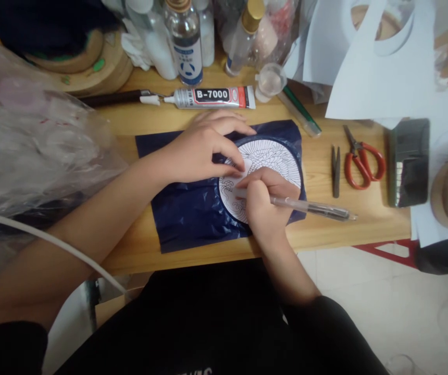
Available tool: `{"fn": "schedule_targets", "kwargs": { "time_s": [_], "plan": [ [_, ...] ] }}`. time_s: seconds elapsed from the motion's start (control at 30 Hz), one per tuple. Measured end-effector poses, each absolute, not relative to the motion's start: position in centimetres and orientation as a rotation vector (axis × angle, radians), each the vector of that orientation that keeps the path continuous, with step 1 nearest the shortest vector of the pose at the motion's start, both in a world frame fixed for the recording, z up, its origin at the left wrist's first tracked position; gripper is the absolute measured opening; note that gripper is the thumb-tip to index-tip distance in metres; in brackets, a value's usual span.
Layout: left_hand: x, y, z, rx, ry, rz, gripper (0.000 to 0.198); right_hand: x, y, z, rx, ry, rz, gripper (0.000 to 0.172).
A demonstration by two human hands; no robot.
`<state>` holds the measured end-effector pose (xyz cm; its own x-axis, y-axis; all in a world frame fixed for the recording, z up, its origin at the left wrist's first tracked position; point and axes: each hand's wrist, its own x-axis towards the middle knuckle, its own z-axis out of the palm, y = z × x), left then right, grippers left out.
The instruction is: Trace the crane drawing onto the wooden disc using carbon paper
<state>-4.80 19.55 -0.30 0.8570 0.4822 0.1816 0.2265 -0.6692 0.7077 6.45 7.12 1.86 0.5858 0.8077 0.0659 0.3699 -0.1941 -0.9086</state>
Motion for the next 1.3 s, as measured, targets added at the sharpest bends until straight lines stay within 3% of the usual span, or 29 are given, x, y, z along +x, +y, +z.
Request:
{"fn": "schedule_targets", "kwargs": {
  "time_s": [1.3],
  "plan": [
    [-4.65,19.78,-0.40,2.361,0.500,0.452,0.008,6.81,6.85,1.66,-1.769,-1.054,0.574,0.026]
  ]
}}
